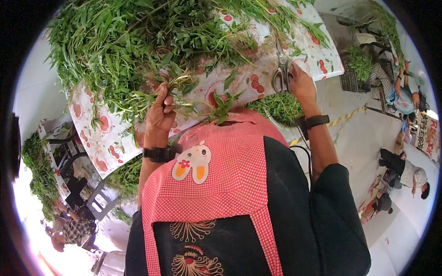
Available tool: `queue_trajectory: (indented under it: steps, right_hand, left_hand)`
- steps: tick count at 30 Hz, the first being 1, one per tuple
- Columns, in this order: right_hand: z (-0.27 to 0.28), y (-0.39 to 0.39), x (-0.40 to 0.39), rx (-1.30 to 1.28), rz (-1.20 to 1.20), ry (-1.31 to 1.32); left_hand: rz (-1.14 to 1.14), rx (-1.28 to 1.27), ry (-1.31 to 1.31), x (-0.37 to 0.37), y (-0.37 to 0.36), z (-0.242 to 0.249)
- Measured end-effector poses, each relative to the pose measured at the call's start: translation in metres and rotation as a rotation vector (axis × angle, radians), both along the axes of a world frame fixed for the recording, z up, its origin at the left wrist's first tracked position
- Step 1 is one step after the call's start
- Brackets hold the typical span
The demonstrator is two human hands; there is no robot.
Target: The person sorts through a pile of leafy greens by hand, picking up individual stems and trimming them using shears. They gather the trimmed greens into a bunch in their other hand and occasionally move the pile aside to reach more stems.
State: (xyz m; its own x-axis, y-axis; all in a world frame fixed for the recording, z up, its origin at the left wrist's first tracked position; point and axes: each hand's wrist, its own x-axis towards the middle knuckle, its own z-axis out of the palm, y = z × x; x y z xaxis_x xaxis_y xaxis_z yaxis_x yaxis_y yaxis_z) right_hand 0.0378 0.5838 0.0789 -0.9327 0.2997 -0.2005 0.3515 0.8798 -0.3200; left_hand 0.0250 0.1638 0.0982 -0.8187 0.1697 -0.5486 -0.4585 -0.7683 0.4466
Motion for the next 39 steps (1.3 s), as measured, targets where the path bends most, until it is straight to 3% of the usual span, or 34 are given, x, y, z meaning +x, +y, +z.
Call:
queue_trajectory:
  steps: [4,7,10,18,22,25,27,28,30,34,36,37,39]
  right_hand:
    - [0.005,-0.013,-0.001,0.069,0.033,-0.114]
    - [0.006,-0.032,-0.003,0.085,-0.023,-0.016]
    - [0.012,-0.042,-0.004,0.072,-0.031,-0.102]
    - [0.003,-0.036,0.006,0.132,0.055,0.077]
    - [0.008,-0.032,0.006,0.091,0.102,0.041]
    - [0.002,-0.027,0.006,0.275,0.170,0.102]
    - [0.006,-0.027,0.007,-0.146,-0.025,-0.052]
    - [0.006,-0.027,0.010,-0.141,-0.019,-0.052]
    - [0.001,-0.028,0.020,-0.653,-0.224,-0.048]
    - [0.049,-0.072,0.036,-0.835,-0.270,-0.157]
    - [0.062,-0.092,0.039,-1.139,-0.161,-0.210]
    - [0.066,-0.103,0.039,-1.139,-0.164,-0.210]
    - [0.073,-0.126,0.039,-0.951,0.321,-0.220]
  left_hand:
    - [-0.003,-0.017,0.006,0.001,-0.003,0.002]
    - [0.023,-0.045,-0.074,0.000,-0.004,0.005]
    - [0.047,-0.073,-0.125,-0.001,-0.003,0.008]
    - [0.049,-0.066,-0.106,0.002,-0.005,0.012]
    - [0.034,-0.075,-0.170,0.004,-0.008,0.009]
    - [0.057,-0.061,-0.154,0.005,-0.007,0.008]
    - [0.065,-0.094,-0.193,0.005,-0.006,0.011]
    - [0.070,-0.089,-0.193,0.005,-0.005,0.013]
    - [0.066,-0.107,-0.240,0.007,-0.007,0.016]
    - [-0.082,-0.179,-0.193,0.011,-0.012,0.005]
    - [-0.066,-0.078,-0.125,0.011,-0.012,0.007]
    - [-0.069,-0.078,-0.127,0.011,-0.011,0.009]
    - [-0.058,0.037,-0.029,0.012,-0.011,0.013]
